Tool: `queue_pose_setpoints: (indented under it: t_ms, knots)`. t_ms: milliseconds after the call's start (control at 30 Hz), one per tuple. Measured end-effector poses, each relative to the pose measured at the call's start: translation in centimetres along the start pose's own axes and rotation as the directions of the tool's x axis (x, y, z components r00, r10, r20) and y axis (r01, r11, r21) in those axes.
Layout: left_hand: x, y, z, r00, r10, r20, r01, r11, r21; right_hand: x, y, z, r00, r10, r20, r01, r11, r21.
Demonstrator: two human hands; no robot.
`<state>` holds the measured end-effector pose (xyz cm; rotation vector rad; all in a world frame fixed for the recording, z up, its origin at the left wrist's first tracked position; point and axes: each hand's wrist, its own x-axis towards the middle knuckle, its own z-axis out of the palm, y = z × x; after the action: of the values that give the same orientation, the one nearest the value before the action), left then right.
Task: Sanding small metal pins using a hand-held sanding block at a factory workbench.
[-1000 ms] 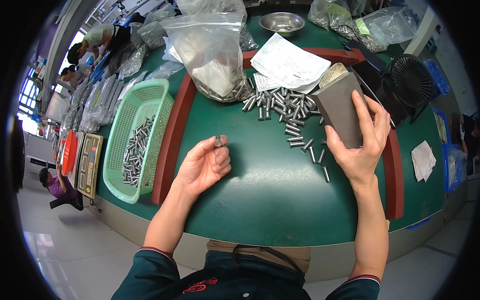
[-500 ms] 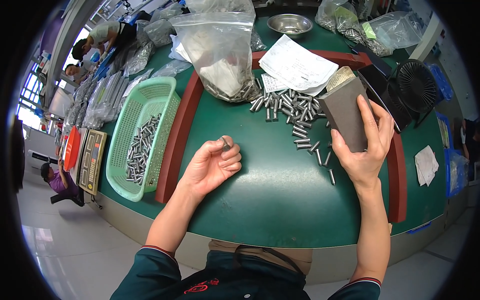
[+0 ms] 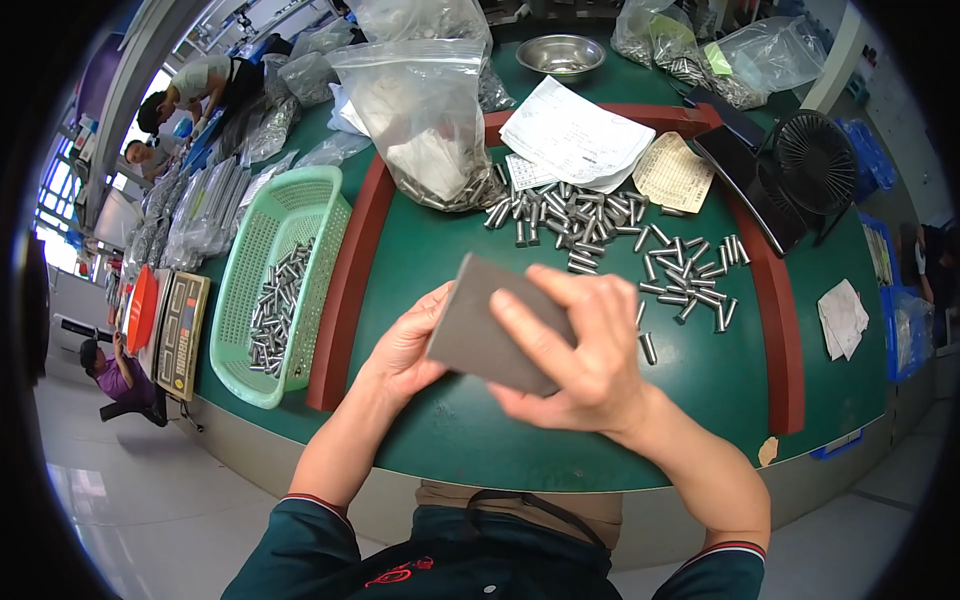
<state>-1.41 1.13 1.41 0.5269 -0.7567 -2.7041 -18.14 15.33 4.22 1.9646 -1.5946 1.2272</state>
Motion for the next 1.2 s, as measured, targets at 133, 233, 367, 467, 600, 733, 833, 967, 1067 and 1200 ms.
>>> queue_pose_setpoints:
  t_ms: [133, 233, 367, 467, 600, 733, 833, 967, 1067, 1200]
  knots:
    - [-0.6, -0.8, 1.7, 0.993, -0.067, -0.093, 0.067, 0.998, -0.006, 0.0, -0.7, 0.3, 0.998, 0.016, 0.069, -0.016, 1.000, 0.008]
    - [1.1, -1.6, -1.5, 0.958, -0.067, 0.279, 0.088, 0.994, -0.062, 0.3, 2.8, 0.4, 0.974, 0.188, -0.129, -0.212, 0.956, -0.203]
    - [0.4, -1.6, -2.3, 0.984, -0.178, -0.008, 0.176, 0.979, -0.107, -0.2, -1.4, 0.9, 0.998, -0.041, 0.043, 0.040, 0.999, 0.016]
    - [1.1, -2.3, -4.1, 0.917, 0.047, 0.396, 0.052, 0.971, -0.234, 0.6, 0.3, 1.3, 0.993, 0.108, -0.043, -0.111, 0.991, -0.076]
    - [0.4, -2.0, -0.5, 0.999, 0.024, 0.026, -0.023, 0.999, -0.026, -0.4, -0.2, 1.0, 0.997, 0.079, -0.022, -0.079, 0.997, 0.028]
    - [1.6, -1.2, -1.9, 0.874, 0.003, 0.486, 0.087, 0.983, -0.162, 0.5, 1.2, 0.8, 0.987, 0.158, -0.042, -0.161, 0.981, -0.107]
    - [0.8, -1.5, -0.7, 0.961, -0.003, 0.276, 0.020, 0.998, -0.059, 0.0, 1.6, 0.1, 0.985, 0.114, -0.131, -0.133, 0.980, -0.146]
    - [0.1, -2.4, 0.6, 0.992, 0.090, -0.088, -0.087, 0.996, 0.034, 0.0, -0.1, 0.6, 0.999, 0.042, -0.015, -0.043, 0.996, -0.077]
    - [0.9, -1.0, -0.3, 0.979, -0.026, 0.202, 0.025, 1.000, 0.011, 0.1, 4.0, 0.0, 0.972, 0.199, -0.125, -0.229, 0.924, -0.306]
    - [1.1, -1.2, -0.8, 0.977, -0.010, 0.215, 0.021, 0.998, -0.052, -0.1, 1.9, 0.2, 0.982, 0.157, -0.101, -0.171, 0.973, -0.154]
